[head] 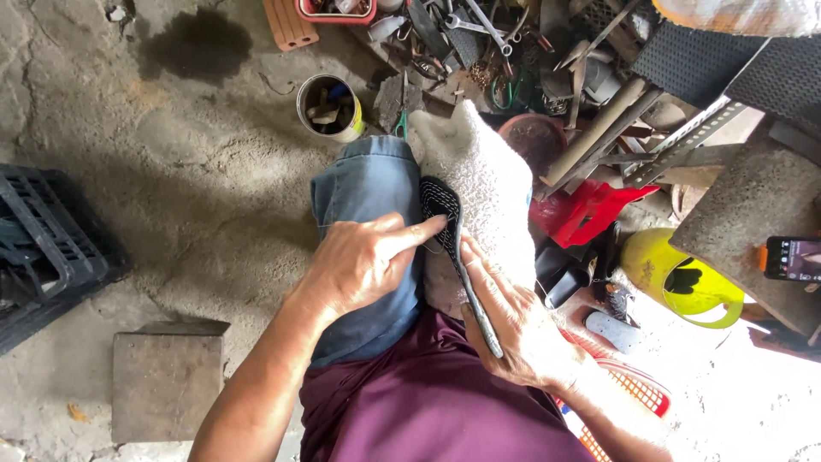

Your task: The person sits on the floor and sews a black shoe sole using a needle and white thread. They repeatedly push the needle through the sole and pull the thread tight to secure the stitches.

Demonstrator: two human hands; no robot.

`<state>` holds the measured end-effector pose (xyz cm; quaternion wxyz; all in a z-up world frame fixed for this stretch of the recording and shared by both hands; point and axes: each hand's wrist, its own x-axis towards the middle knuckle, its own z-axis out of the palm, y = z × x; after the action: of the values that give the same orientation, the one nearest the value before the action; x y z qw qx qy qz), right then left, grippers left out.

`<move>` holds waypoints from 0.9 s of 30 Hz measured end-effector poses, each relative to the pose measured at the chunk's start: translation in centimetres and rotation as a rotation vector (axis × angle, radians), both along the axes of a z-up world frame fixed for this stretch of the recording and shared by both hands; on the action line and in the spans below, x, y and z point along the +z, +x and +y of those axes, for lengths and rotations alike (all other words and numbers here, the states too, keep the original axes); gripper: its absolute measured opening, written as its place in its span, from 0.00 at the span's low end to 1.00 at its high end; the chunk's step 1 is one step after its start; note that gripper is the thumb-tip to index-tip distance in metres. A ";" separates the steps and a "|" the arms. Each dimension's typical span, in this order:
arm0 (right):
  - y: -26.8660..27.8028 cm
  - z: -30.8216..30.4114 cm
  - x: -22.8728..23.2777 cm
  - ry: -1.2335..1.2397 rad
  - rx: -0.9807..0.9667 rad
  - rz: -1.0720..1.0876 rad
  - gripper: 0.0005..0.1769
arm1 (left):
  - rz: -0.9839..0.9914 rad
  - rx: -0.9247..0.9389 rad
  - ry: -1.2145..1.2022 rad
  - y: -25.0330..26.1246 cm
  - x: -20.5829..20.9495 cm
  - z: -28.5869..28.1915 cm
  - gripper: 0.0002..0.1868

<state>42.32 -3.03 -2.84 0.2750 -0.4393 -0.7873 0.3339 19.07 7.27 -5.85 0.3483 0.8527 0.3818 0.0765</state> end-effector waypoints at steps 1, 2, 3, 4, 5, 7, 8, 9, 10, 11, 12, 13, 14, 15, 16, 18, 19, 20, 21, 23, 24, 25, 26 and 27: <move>-0.1 0.1 0.3 -0.012 -0.008 -0.022 0.34 | -0.007 0.010 0.014 -0.1 -0.1 -0.1 0.25; -0.3 0.3 0.5 -0.025 -0.015 -0.045 0.33 | -0.013 0.021 0.028 -0.1 -0.2 -0.3 0.25; -0.3 0.1 0.2 -0.022 -0.011 -0.047 0.33 | -0.015 0.026 0.031 0.0 -0.2 -0.4 0.25; -0.2 -0.1 -0.1 0.027 0.001 -0.021 0.34 | 0.001 0.021 0.035 0.1 -0.2 -0.5 0.24; -0.1 -0.2 -0.4 0.080 0.012 0.002 0.35 | 0.014 0.016 0.043 0.2 -0.2 -0.4 0.24; -0.5 0.0 0.6 0.012 -0.002 -0.017 0.34 | -0.005 0.027 0.044 0.9 -0.7 -0.7 0.24; -0.8 0.1 1.1 -0.064 -0.022 -0.031 0.34 | -0.018 0.032 0.038 1.2 -1.0 -0.8 0.23; -0.6 0.0 1.1 -0.057 -0.014 -0.037 0.34 | -0.024 0.041 0.045 1.2 -0.9 -0.7 0.23; -0.5 0.0 1.1 -0.077 -0.002 -0.063 0.39 | -0.033 0.051 0.007 1.2 -1.0 -0.5 0.24; -0.2 -0.3 1.1 -0.103 0.008 -0.088 0.45 | -0.041 0.061 -0.036 1.4 -1.0 -0.5 0.25; -0.1 -0.5 1.4 -0.101 0.016 -0.095 0.45 | -0.048 0.068 -0.035 1.2 -0.4 -0.6 0.25; 0.0 -0.7 1.6 -0.151 -0.001 -0.198 0.52 | -0.082 0.087 -0.046 0.9 0.1 -0.6 0.22; 0.2 -0.7 1.8 -0.201 -0.019 -0.302 0.60 | -0.116 0.105 -0.057 0.7 0.7 -0.5 0.20; 1.7 -0.7 1.8 -0.201 -0.016 -0.303 0.60 | -0.117 0.108 -0.057 0.1 0.7 -0.7 0.20; 3.3 -0.7 1.7 -0.115 -0.088 -0.283 0.37 | -0.078 0.091 -0.034 -0.4 0.7 -0.8 0.17; 5.7 -0.8 1.1 -0.043 -0.169 -0.263 0.20 | -0.039 0.065 -0.025 -0.7 -0.2 -1.3 0.13; 6.4 -0.6 0.7 -0.010 -0.402 -0.504 0.09 | 0.079 0.062 -0.013 -0.5 -0.9 -1.6 0.16; 7.2 -0.3 0.4 0.029 -0.636 -0.742 0.07 | 0.197 0.059 -0.001 -0.3 -1.6 -1.8 0.18; 6.1 0.6 0.6 0.035 -0.644 -0.744 0.07 | 0.193 0.054 0.006 0.2 -2.0 -1.7 0.18; 3.7 2.1 1.0 0.081 -0.610 -0.289 0.08 | -0.006 0.084 0.125 1.0 -2.9 -1.8 0.14; 2.6 2.7 0.5 0.080 -0.613 -0.288 0.08 | -0.004 0.081 0.124 1.2 -2.5 -1.8 0.14; 1.5 3.2 -0.1 0.169 -0.509 -0.348 0.14 | -0.052 0.146 0.214 1.3 -2.2 -1.7 0.05; 0.4 3.9 -0.6 0.258 -0.403 -0.407 0.20 | -0.101 0.212 0.304 1.5 -1.8 -1.5 0.06; 0.0 4.0 -0.9 0.256 -0.407 -0.403 0.20 | -0.097 0.208 0.304 1.4 -1.5 -1.4 0.06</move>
<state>42.34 0.99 -3.75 0.2276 -0.6071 -0.7575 0.0760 20.48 5.87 -7.39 0.2237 0.8468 0.4345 0.2099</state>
